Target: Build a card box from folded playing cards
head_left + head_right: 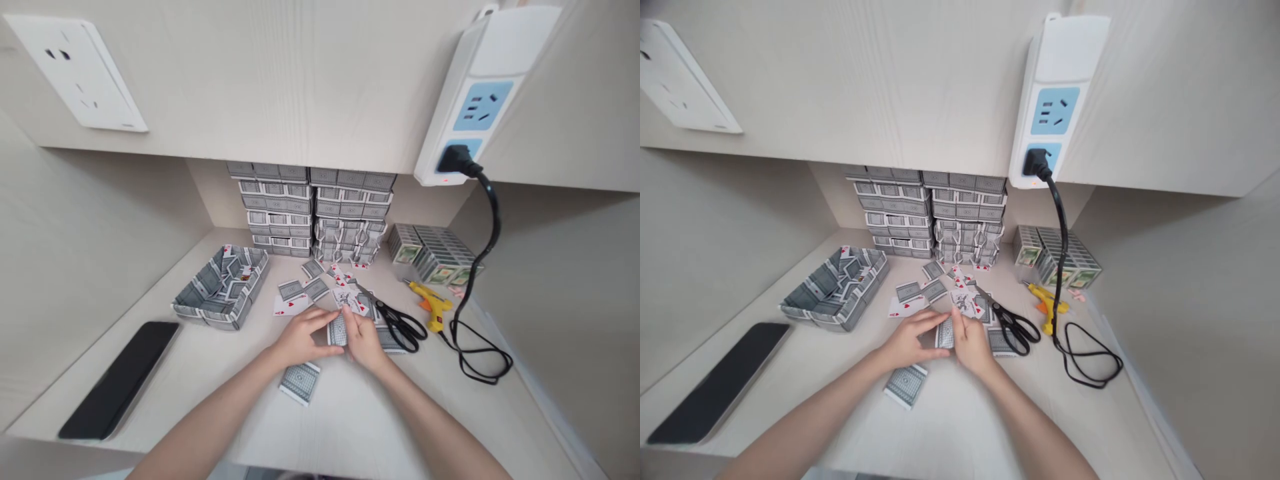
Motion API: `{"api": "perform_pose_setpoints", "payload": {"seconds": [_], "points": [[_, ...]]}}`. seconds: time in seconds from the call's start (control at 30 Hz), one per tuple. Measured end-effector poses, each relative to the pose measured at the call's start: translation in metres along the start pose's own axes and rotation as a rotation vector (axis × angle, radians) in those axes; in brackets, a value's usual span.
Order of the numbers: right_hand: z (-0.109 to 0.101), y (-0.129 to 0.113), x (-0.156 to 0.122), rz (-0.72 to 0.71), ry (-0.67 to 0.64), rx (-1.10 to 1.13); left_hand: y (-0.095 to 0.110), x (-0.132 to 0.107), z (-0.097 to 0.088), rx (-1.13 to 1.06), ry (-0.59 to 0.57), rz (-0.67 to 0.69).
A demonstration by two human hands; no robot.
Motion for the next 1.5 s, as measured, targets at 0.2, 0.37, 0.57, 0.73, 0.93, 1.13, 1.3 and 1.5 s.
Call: {"api": "perform_pose_setpoints", "payload": {"seconds": [0.2, 0.37, 0.57, 0.73, 0.93, 1.13, 1.3, 1.5], "points": [[0.013, 0.005, 0.001, 0.231, -0.239, 0.215, 0.002, -0.001, 0.0, 0.125, -0.001, -0.031], [0.01, 0.004, 0.005, 0.192, -0.165, 0.244, -0.008, 0.0, -0.02, 0.183, 0.148, -0.097], [-0.017, -0.007, 0.008, -0.007, 0.087, 0.0, -0.04, -0.005, -0.056, 0.212, 0.41, -0.351], [-0.031, -0.006, 0.013, -0.072, 0.21, -0.208, -0.058, -0.007, -0.059, 0.355, 0.363, -0.416], [-0.029, -0.007, 0.02, -0.227, 0.159, -0.59, -0.058, -0.013, -0.056, 0.463, 0.339, -0.383], [-0.017, -0.005, 0.019, -0.244, 0.064, -0.805, -0.031, -0.013, -0.066, 0.6, 0.358, -0.318], [-0.01, 0.002, 0.019, -0.141, 0.013, -0.879, -0.031, -0.009, -0.047, 0.554, 0.059, -0.375], [-0.008, 0.007, 0.019, -0.057, 0.03, -0.858, -0.042, -0.014, -0.038, 0.604, -0.053, -0.434]]}}
Point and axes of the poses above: each hand's wrist, its own x-axis towards the middle knuckle, its own z-axis out of the palm, y = z × x, the point moved 5 cm from there along x, towards the middle knuckle, and after that the axes turned 2 degrees about -y, right-handed, at the moved point
